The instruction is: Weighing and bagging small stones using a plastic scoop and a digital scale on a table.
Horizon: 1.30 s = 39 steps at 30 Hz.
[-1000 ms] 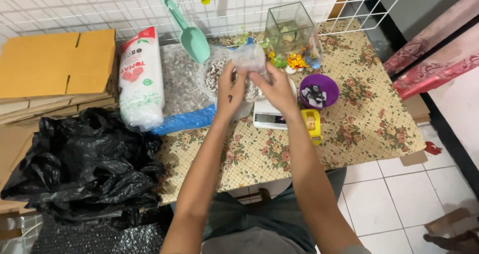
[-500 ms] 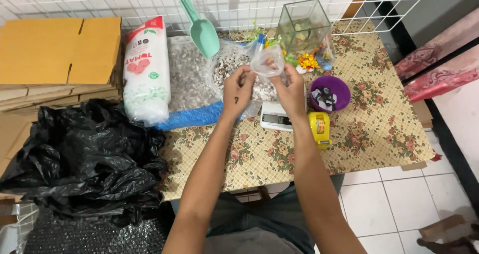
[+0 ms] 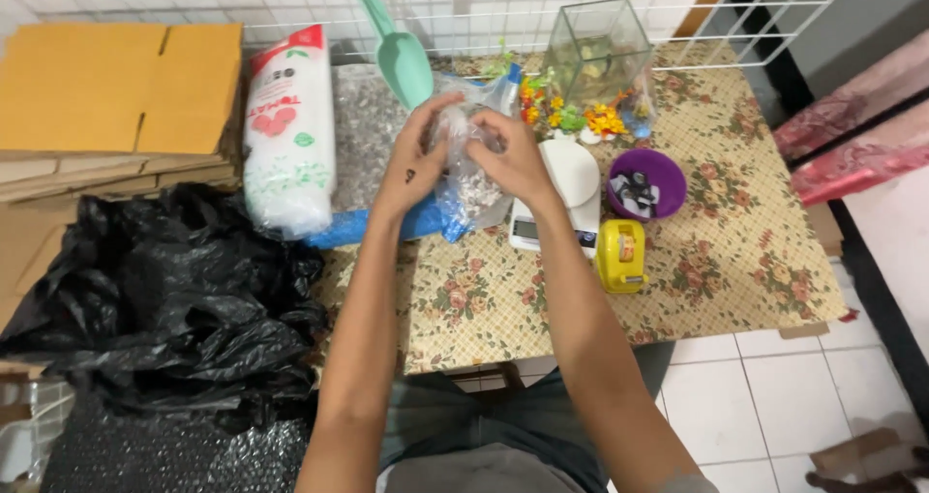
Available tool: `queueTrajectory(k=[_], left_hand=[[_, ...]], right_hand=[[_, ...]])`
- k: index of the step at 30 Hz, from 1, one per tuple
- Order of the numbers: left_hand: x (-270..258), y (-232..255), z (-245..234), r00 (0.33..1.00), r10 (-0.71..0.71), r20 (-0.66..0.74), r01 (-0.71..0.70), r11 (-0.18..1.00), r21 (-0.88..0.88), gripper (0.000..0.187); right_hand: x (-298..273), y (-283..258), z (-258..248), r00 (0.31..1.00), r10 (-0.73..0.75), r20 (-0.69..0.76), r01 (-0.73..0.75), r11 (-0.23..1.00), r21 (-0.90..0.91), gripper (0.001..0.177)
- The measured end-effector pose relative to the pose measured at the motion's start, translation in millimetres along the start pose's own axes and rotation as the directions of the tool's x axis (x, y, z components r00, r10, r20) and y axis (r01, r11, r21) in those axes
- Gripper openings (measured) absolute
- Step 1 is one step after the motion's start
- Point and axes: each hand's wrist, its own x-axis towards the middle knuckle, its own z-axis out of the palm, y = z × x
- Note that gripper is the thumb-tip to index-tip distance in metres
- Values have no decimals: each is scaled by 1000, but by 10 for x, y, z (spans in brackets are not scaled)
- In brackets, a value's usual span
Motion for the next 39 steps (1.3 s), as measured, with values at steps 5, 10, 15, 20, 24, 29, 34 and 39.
queueTrajectory(k=[5,10,15,20,24,29,34,39], left_hand=[[-64,-428,-106,995,34,-97,-19,988,152,36],[-12,-523,-121,986,25,-167,-16,998,58,18],[-108,-373,-107,938,-22,-345,63,992,109,5],[-119,-327,-64,959,-52,-278,87,990,115,14],[-91,-391,-103,974,100,-202,-80,991,105,17],[-93,-355,-74,977,114,-179,-87,985,152,16],[-89,-418,-63,968,175,-181,-122,956,267,17],[-90,-400,-69,941,44,-334,34,974,223,9]], right_hand=[[30,243,440,999,-39,3,39,999,-10,26],[-2,95,376,997,-72,-12,71,994,-80,32],[-77,-192,316,953,-303,17,298,923,-245,27],[-87,-29,440,933,-360,-1,351,911,-216,21],[-72,-112,391,924,-380,-36,365,907,-209,21],[-155,-589,255,922,-379,-78,355,909,-218,15],[-157,-632,204,932,-350,-95,325,922,-210,13],[-138,-482,170,962,-271,-28,259,941,-217,9]])
